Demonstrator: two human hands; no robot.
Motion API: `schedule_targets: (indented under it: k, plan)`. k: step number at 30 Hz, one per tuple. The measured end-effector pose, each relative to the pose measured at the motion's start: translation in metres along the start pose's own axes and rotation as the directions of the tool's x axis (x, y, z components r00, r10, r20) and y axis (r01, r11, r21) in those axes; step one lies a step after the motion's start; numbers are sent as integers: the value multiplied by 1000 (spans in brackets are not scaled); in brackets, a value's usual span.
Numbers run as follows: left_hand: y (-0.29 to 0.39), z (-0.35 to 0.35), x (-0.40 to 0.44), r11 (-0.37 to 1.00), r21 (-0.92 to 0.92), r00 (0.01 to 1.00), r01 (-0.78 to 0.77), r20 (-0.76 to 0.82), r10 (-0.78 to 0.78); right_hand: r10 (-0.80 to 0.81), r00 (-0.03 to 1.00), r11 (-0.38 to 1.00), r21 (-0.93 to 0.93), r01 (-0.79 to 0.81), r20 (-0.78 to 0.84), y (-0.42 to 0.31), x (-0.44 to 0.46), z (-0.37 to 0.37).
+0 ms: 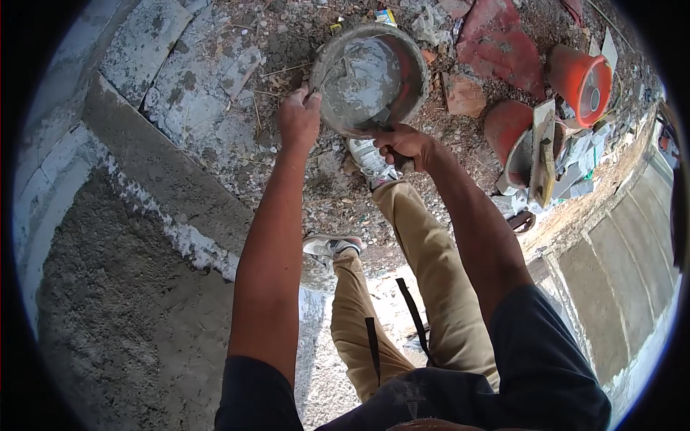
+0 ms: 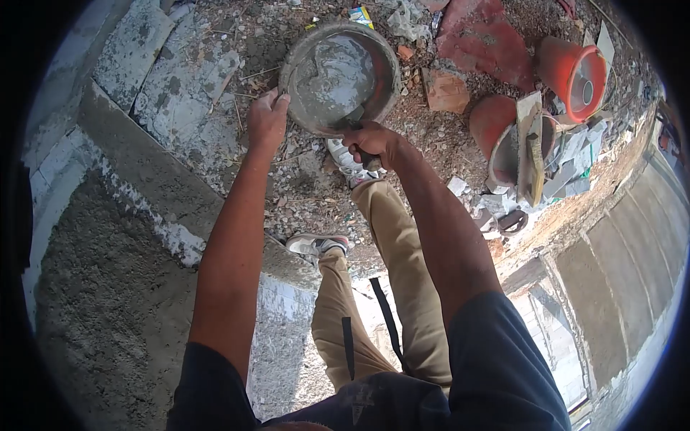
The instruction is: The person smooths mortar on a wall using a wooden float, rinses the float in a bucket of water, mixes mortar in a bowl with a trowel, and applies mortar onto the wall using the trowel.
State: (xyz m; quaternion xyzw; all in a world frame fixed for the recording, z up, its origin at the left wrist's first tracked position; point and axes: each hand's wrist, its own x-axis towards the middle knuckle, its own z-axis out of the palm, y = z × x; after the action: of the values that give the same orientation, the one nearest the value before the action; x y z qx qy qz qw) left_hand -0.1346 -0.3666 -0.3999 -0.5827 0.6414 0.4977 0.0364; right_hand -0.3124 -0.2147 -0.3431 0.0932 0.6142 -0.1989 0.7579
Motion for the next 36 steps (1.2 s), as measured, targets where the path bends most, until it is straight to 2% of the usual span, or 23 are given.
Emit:
schedule_targets:
  k: [2,3,6,7,8,9,10,11,12,14,15,18,19,21,22,23,26,27,30,31,33,35,36]
  plan:
    - [-17,9,0,999,-49,1000,15,-17,-16,-59,977,931,364,-20,206,6,19,16]
    - [-14,7,-6,996,-71,999,48,-14,-49,-79,949,882,465,-77,307,-5,10,20]
    - [-4,3,-20,977,-170,992,129,9,-129,-181,952,881,470,46,246,-16,-7,28]
    - [-12,7,-22,963,-222,988,151,34,-147,-178,964,921,379,92,199,-24,-22,27]
    - [-20,12,-23,945,-277,985,172,58,-162,-166,981,984,84,158,104,-32,-32,24]
    - [-21,14,-24,924,-347,987,161,54,-152,-185,983,957,-228,182,6,-40,-40,21]
    - [-22,15,-23,933,-312,984,177,44,-172,-232,969,840,-520,156,-85,-45,-45,18]
    - [-23,16,-22,940,-281,981,193,33,-192,-442,879,564,-818,114,-182,-39,-41,18]
    - [-19,15,-22,946,-247,977,211,22,-212,-470,856,490,-870,49,-216,-37,-36,20]
    - [-11,9,-24,914,-325,970,242,101,-221,-530,805,341,-936,-85,-266,-33,-17,30]
    - [-11,8,-24,897,-359,965,257,139,-221,-517,821,305,-948,-89,-243,-30,-10,41]
    - [-12,9,-25,934,-291,979,205,47,-200,-489,856,198,-977,-82,-171,-20,-24,29]
    - [-9,7,-27,927,-328,983,181,36,-179,-495,855,187,-980,-69,-155,-16,-34,19]
    - [-1,3,-32,906,-403,991,129,11,-136,-489,846,273,-958,-85,-215,-18,-65,14]
    - [3,2,-36,894,-419,986,159,14,-168,-485,839,316,-944,-94,-246,-21,-76,11]
    - [8,1,-41,882,-432,980,188,21,-198,-594,771,375,-927,17,-227,-11,-72,3]
    - [15,6,-57,869,-419,963,264,59,-264,-694,701,443,-865,235,-164,-23,-51,11]
    - [13,7,-59,869,-403,956,288,71,-285,-705,705,372,-888,271,-81,-24,-40,13]
    - [-1,9,-62,839,-445,949,314,126,-288,-646,762,319,-924,213,-47,-9,-33,16]
    - [1,6,-60,857,-422,954,296,96,-283,-610,788,324,-934,150,-85,-16,-53,17]
    - [1,2,-49,885,-381,962,266,42,-271,-613,754,413,-909,54,-234,-10,-63,7]
    - [-18,9,-16,904,-398,987,158,91,-132,-623,704,491,-871,13,-341,-6,-51,-9]
    - [-26,13,2,906,-410,992,103,114,-61,-583,746,428,-902,-54,-321,-4,-41,-14]
